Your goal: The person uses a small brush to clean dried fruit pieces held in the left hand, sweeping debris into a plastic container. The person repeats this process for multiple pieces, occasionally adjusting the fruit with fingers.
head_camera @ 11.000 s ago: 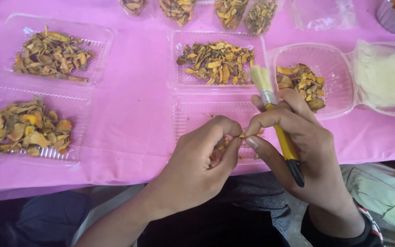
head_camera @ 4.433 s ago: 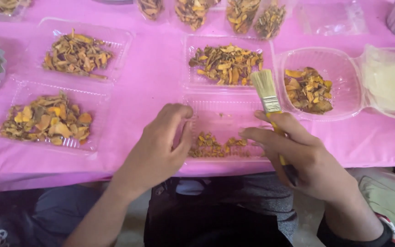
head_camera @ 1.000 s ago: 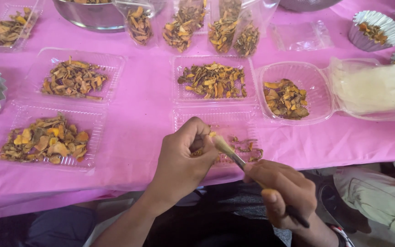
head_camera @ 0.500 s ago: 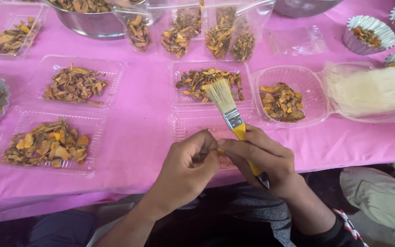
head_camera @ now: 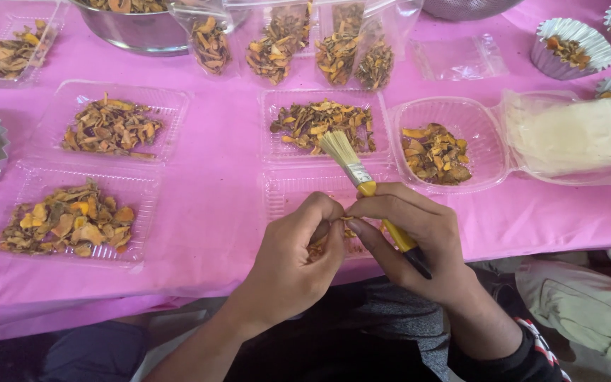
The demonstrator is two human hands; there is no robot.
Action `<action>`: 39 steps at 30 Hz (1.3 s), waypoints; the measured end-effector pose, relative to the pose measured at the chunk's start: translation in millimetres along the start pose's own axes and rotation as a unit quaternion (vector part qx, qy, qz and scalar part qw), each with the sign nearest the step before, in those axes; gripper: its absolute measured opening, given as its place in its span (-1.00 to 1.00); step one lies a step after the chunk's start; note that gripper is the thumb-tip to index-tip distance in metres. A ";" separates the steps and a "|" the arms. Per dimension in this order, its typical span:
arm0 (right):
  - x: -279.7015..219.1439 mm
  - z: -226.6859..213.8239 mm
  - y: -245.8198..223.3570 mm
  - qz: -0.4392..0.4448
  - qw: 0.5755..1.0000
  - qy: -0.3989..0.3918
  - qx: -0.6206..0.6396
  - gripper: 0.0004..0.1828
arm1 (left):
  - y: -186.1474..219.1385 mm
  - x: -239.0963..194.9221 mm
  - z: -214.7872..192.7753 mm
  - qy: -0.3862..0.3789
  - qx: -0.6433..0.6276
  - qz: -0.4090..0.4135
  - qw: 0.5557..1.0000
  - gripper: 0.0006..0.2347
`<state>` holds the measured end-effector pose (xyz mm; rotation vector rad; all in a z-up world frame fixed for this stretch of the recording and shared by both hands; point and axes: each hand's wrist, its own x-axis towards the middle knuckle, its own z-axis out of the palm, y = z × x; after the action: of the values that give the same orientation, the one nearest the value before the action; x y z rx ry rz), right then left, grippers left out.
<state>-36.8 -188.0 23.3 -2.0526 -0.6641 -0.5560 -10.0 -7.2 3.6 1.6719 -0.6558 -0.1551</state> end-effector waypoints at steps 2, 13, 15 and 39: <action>1.9 0.6 -2.6 0.004 1.000 -0.008 0.005 -0.90 | 1.5 1.0 -1.1 0.005 -0.013 0.005 1.000 -0.92; -53.1 -6.6 -22.3 0.071 0.994 0.078 0.006 -0.55 | -3.4 -2.2 -7.1 0.061 -0.085 -0.056 0.993 -0.74; -42.7 -6.4 -27.7 -0.049 0.999 -0.009 -0.018 -0.71 | 3.0 -1.4 -7.8 0.048 -0.091 -0.088 0.991 -0.80; -36.5 -3.8 -27.1 0.008 0.994 0.048 -0.102 -0.79 | -7.9 -2.4 -11.4 0.054 -0.059 -0.045 0.996 -0.79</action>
<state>-82.3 -187.4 19.6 -2.2023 -0.5520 -0.7352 -4.2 4.4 -1.9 1.5849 -0.4806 -0.1633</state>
